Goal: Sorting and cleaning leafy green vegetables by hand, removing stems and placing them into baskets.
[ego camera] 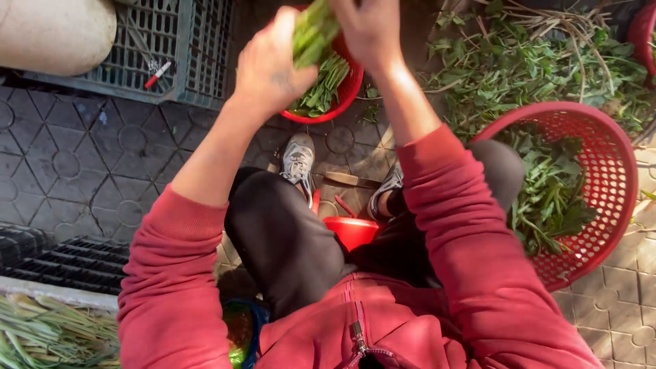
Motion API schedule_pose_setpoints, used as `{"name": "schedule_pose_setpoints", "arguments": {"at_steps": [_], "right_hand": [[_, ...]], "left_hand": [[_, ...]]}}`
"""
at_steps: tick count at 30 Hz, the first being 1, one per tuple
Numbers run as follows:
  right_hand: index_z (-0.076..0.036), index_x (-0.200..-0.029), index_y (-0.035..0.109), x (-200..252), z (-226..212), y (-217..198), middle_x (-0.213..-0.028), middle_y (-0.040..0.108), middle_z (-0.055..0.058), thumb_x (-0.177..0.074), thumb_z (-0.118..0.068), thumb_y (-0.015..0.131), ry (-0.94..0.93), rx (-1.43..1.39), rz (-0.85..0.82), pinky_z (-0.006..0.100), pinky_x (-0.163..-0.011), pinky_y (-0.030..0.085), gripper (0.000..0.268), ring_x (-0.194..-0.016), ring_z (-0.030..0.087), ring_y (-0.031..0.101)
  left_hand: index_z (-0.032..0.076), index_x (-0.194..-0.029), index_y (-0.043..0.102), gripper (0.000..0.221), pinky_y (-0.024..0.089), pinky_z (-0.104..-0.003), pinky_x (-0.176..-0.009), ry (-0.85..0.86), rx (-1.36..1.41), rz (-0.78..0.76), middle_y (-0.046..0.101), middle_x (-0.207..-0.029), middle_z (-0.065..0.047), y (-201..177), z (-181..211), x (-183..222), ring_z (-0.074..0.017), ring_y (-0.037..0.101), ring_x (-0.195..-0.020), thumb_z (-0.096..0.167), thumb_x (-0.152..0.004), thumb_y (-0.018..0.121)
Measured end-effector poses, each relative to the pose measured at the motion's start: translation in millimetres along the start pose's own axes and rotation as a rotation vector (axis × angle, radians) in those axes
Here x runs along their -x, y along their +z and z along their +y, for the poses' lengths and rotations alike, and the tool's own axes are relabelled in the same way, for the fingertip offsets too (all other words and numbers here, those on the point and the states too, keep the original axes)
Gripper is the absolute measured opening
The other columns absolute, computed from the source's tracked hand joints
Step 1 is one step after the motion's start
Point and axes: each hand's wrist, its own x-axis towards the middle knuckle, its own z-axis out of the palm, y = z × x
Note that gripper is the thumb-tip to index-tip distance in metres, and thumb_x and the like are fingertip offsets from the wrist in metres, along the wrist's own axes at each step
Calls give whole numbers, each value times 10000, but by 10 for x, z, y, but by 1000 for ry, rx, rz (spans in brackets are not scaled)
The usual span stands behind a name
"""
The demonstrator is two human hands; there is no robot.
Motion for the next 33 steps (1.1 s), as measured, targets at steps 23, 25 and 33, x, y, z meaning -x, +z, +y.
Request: {"name": "schedule_pose_setpoints", "arguments": {"at_steps": [23, 25, 33], "right_hand": [[-2, -1567, 558, 1380, 2301, 612, -1564, 598, 231, -1166, -179, 550, 454, 240, -432, 580, -1158, 484, 439, -1398, 440, 575], [-15, -1610, 517, 1419, 2387, 677, -1603, 554, 237, -1184, -164, 556, 401, 282, -476, 615, -1188, 448, 453, -1448, 479, 516], [-67, -1640, 486, 1569, 2478, 768, -1671, 532, 162, -1148, -60, 572, 277, 484, -575, 625, -1145, 460, 499, -1507, 435, 497]], "left_hand": [[53, -1287, 501, 468, 569, -617, -675, -344, -95, -427, 710, -1091, -196, 2436, -2084, -1608, -475, 716, -957, 283, -1038, 824], [47, -1303, 494, 494, 586, -628, -699, -343, -68, -437, 717, -1156, -221, 2582, -2170, -1573, -495, 722, -1019, 278, -1032, 837], [-20, -1414, 419, 703, 541, -590, -934, -403, 38, -432, 654, -1317, -267, 2934, -2424, -1457, -505, 639, -1211, 310, -963, 845]]}}
